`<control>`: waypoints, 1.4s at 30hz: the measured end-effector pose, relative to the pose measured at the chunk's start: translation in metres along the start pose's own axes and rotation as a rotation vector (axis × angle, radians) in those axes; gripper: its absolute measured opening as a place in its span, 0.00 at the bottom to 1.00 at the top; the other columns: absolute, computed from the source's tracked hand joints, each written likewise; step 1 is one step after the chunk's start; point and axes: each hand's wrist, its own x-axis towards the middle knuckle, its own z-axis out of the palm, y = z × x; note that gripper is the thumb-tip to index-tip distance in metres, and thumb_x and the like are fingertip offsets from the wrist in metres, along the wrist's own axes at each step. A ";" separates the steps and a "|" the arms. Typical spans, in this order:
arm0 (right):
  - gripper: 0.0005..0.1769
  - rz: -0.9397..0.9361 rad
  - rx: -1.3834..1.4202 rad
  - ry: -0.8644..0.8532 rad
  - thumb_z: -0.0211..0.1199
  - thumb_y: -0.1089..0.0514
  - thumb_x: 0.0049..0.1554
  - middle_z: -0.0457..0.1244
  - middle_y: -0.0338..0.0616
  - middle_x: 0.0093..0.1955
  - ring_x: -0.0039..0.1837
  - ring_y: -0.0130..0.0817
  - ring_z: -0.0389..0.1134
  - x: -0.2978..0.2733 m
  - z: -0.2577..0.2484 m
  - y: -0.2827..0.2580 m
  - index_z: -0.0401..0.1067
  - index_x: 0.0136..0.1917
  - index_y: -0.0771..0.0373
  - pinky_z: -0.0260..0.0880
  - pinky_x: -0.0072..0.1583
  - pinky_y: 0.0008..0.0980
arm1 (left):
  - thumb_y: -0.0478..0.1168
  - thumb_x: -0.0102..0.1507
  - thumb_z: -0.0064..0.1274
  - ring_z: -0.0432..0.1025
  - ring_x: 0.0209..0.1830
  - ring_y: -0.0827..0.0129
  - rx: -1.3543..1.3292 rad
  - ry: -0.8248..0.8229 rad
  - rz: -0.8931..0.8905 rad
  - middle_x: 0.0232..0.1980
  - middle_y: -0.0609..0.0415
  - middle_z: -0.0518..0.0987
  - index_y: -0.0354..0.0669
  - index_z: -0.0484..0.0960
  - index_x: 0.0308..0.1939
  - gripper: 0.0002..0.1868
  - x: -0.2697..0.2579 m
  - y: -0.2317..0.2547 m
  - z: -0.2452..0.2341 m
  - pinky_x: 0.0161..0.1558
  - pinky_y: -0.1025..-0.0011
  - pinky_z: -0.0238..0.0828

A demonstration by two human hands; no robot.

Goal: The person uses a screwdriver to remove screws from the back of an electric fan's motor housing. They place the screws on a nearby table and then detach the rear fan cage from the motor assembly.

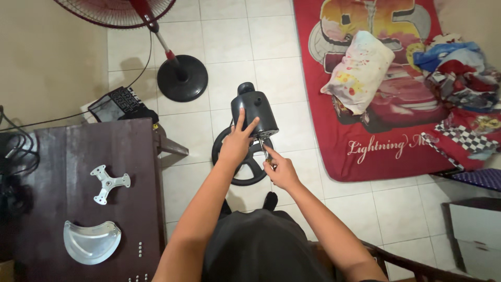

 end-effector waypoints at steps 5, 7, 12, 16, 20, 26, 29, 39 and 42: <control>0.33 0.000 0.045 -0.006 0.59 0.58 0.59 0.63 0.41 0.24 0.23 0.26 0.62 0.005 0.002 0.005 0.62 0.77 0.54 0.64 0.32 0.30 | 0.39 0.60 0.61 0.69 0.64 0.32 0.008 0.018 -0.007 0.84 0.49 0.45 0.71 0.64 0.74 0.40 -0.002 0.001 0.000 0.44 0.54 0.80; 0.33 -0.002 0.061 -0.006 0.59 0.59 0.58 0.64 0.40 0.25 0.24 0.26 0.62 0.005 0.003 0.007 0.63 0.76 0.55 0.64 0.32 0.30 | 0.39 0.60 0.61 0.69 0.63 0.33 0.003 0.018 -0.009 0.84 0.49 0.44 0.71 0.64 0.74 0.40 -0.003 0.002 0.000 0.45 0.54 0.80; 0.32 -0.068 0.048 0.030 0.60 0.60 0.58 0.64 0.39 0.27 0.26 0.24 0.61 0.006 0.005 0.013 0.65 0.75 0.56 0.64 0.34 0.28 | 0.39 0.61 0.60 0.70 0.64 0.33 0.001 0.021 -0.007 0.84 0.49 0.44 0.70 0.64 0.74 0.40 -0.004 0.001 -0.002 0.46 0.52 0.79; 0.32 -0.025 0.015 0.033 0.60 0.59 0.58 0.63 0.41 0.25 0.26 0.25 0.61 0.008 0.006 0.015 0.65 0.75 0.56 0.63 0.34 0.29 | 0.38 0.60 0.60 0.71 0.62 0.35 -0.002 0.014 0.002 0.84 0.48 0.43 0.70 0.63 0.75 0.41 -0.003 0.001 -0.003 0.46 0.51 0.79; 0.32 -0.024 -0.014 0.038 0.60 0.59 0.57 0.63 0.41 0.25 0.25 0.25 0.61 0.009 0.006 0.015 0.65 0.75 0.56 0.63 0.34 0.28 | 0.38 0.60 0.60 0.71 0.61 0.35 -0.002 -0.014 -0.004 0.84 0.49 0.43 0.71 0.62 0.75 0.41 -0.003 0.001 -0.005 0.47 0.51 0.79; 0.32 -0.041 0.009 0.053 0.61 0.59 0.57 0.64 0.40 0.25 0.26 0.24 0.60 0.007 0.006 0.013 0.65 0.75 0.56 0.63 0.34 0.28 | 0.40 0.61 0.60 0.70 0.62 0.34 0.026 -0.021 -0.006 0.84 0.48 0.43 0.71 0.62 0.75 0.40 0.000 0.001 -0.007 0.46 0.51 0.79; 0.32 -0.017 0.027 0.043 0.60 0.59 0.57 0.64 0.39 0.25 0.25 0.24 0.61 0.008 0.006 0.011 0.65 0.75 0.56 0.64 0.33 0.28 | 0.40 0.61 0.60 0.70 0.64 0.34 0.027 -0.020 -0.005 0.84 0.48 0.43 0.71 0.62 0.75 0.40 0.001 0.001 -0.007 0.45 0.52 0.79; 0.32 -0.026 0.039 0.048 0.61 0.59 0.57 0.65 0.38 0.25 0.25 0.23 0.62 0.009 0.005 0.008 0.65 0.75 0.55 0.64 0.33 0.28 | 0.40 0.60 0.61 0.70 0.63 0.34 -0.002 0.022 0.014 0.83 0.47 0.45 0.70 0.63 0.74 0.40 0.002 -0.002 -0.005 0.44 0.55 0.80; 0.32 -0.018 0.037 0.041 0.61 0.59 0.57 0.65 0.38 0.26 0.25 0.23 0.61 0.010 0.006 0.009 0.65 0.75 0.55 0.63 0.32 0.29 | 0.40 0.59 0.62 0.71 0.62 0.34 0.011 0.049 0.028 0.84 0.47 0.46 0.70 0.64 0.74 0.40 0.002 -0.003 -0.002 0.44 0.56 0.80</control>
